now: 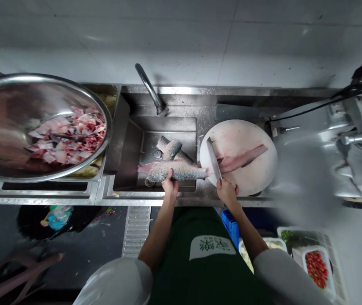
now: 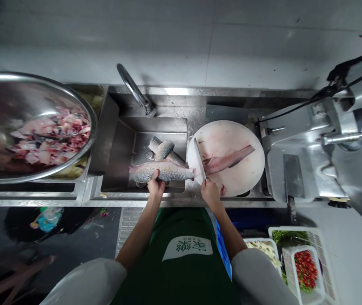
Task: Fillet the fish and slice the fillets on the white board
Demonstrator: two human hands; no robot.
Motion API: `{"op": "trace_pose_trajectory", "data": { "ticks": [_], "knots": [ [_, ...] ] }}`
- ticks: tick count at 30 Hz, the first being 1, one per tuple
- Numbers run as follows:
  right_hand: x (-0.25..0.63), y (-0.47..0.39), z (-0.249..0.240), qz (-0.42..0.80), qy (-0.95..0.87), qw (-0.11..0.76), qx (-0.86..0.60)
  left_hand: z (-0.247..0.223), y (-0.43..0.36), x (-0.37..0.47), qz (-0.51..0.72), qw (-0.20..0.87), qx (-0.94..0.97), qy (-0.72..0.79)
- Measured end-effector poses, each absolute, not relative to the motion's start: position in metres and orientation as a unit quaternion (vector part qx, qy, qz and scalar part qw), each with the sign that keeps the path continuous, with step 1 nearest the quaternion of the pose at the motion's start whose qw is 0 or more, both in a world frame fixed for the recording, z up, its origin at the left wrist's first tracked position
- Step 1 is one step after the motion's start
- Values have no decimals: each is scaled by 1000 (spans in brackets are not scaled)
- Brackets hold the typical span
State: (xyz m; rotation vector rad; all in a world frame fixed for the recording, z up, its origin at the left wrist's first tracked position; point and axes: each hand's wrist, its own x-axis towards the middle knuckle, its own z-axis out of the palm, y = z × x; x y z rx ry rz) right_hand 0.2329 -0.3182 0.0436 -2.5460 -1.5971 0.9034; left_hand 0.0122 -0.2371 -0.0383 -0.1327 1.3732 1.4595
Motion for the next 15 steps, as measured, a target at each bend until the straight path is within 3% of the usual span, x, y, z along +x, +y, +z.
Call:
{"op": "trace_pose_trajectory", "data": {
  "ticks": [3,8,12,15],
  "knots": [
    [247,-321,37,300,-495,12,-815,-31,-218,-19,634,491,-2,597],
    [286,-343,28,374,-443,118,-806,-8,-182,-42,648,411,183,614],
    [315,-352,26,381,-410,178,-809,7,-163,0,557,432,408,580],
    [332,-354,30,366,-390,197,-822,4,-162,57,458,476,610,437]
  ]
}}
